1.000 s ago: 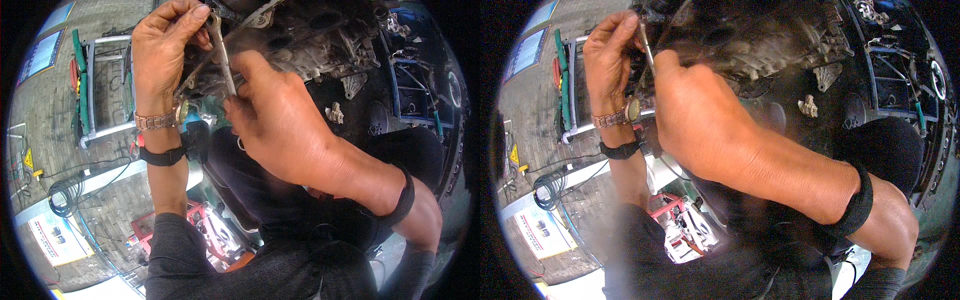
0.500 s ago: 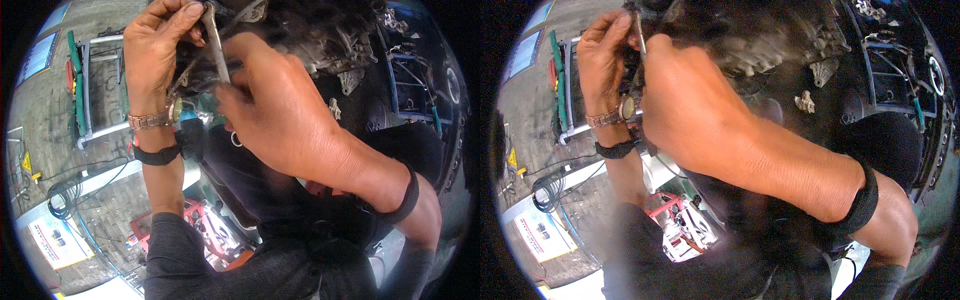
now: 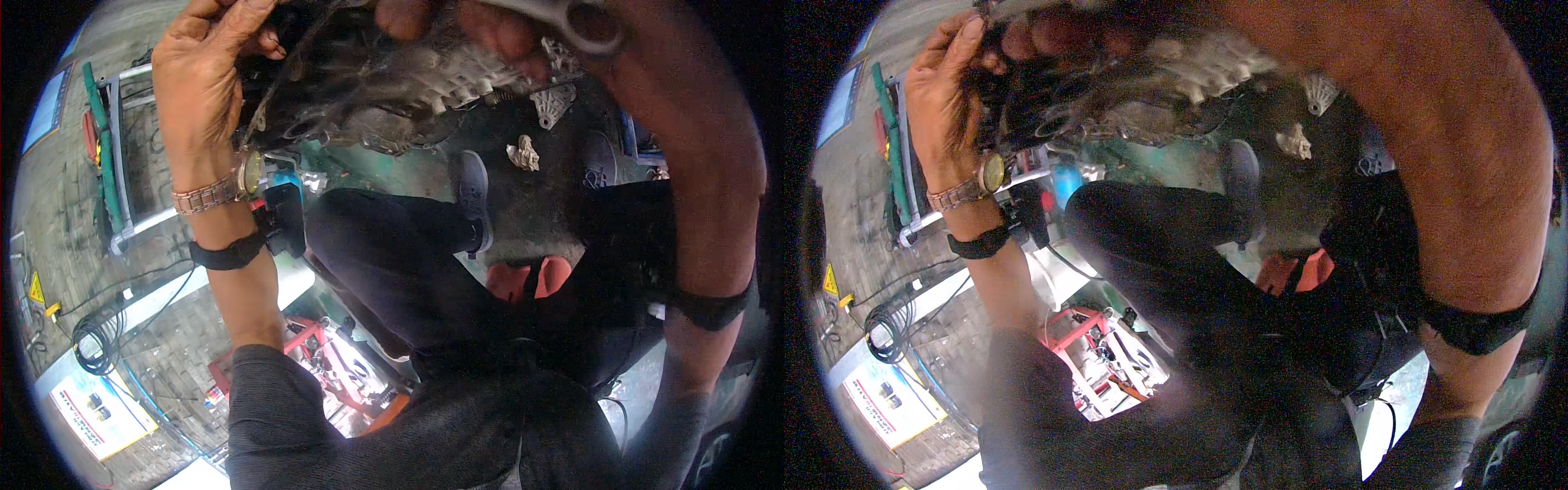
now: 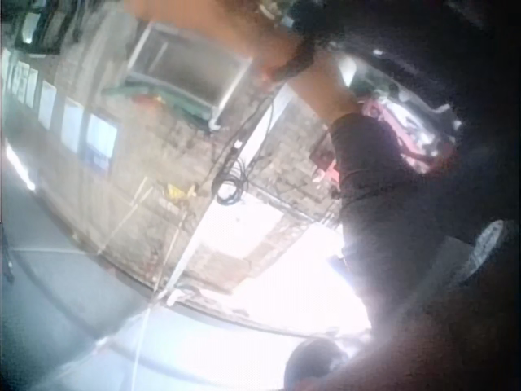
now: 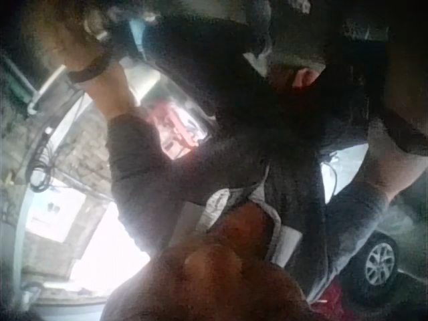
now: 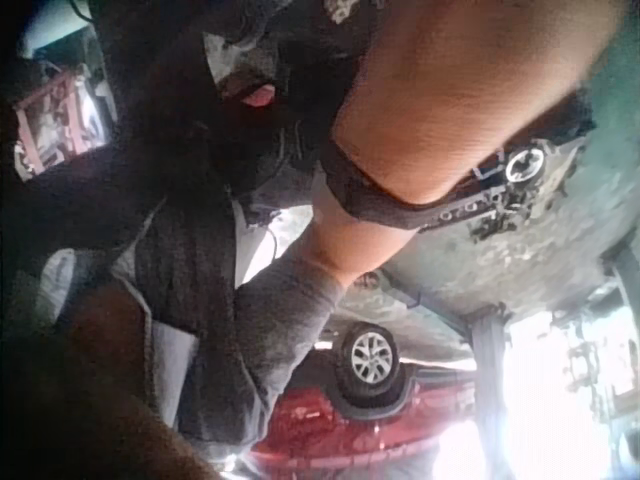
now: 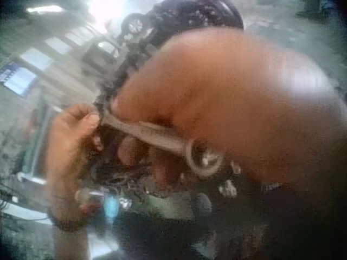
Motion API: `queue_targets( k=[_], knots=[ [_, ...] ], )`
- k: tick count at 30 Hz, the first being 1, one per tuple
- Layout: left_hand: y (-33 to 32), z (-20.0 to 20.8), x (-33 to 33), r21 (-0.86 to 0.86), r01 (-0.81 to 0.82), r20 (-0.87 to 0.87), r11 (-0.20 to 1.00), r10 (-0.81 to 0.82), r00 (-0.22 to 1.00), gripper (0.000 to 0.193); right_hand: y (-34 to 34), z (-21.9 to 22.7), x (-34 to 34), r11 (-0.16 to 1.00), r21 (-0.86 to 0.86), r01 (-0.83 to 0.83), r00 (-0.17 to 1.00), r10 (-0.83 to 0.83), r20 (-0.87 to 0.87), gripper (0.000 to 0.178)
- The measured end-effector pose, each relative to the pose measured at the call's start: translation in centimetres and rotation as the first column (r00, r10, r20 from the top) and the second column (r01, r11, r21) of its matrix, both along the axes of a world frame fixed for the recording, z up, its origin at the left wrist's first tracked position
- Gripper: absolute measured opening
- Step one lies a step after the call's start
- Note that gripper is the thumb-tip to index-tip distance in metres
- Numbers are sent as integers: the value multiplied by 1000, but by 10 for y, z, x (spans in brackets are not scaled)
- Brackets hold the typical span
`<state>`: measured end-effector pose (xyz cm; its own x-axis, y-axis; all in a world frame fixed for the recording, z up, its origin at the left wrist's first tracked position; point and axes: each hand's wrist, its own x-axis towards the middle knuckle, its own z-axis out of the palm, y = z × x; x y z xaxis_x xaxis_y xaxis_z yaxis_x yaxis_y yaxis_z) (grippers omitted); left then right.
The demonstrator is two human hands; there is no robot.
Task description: The person disassembles components of an engine block by removing small metal parts and bolts using a wrench and a cloth to wipe various sections.
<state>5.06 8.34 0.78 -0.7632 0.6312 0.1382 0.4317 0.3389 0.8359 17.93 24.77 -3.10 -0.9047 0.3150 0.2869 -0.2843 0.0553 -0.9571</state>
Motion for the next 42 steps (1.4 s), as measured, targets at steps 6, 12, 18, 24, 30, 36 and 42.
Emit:
queue_targets(
  k=[6,12,18,24,30,36,42],
  knots=[
    [-25,6,-20,8,-41,13,999,41,999,22,-4,6,2,997,49,-64,997,67,-50,11],
    [-28,4,-27,106,-21,48,994,16,999,21,-5,-1,15,989,105,-107,993,111,-41,11],
    [-26,9,-18,11,-128,62,992,127,990,23,-28,-12,24,985,99,-145,987,151,-61,11],
    [-19,5,-13,56,-82,69,995,78,995,22,-52,-21,9,994,16,-104,993,105,-46,11],
    [-24,7,-20,25,3,89,1000,-5,996,21,-82,-20,-8,999,18,-45,989,42,141,18],
    [-24,6,-21,7,-29,69,1000,29,997,20,-72,-17,-4,998,61,21,997,-25,73,15],
    [-21,5,-19,42,-83,66,996,80,995,19,-48,-12,5,996,68,-49,996,44,82,14]
  ],
)
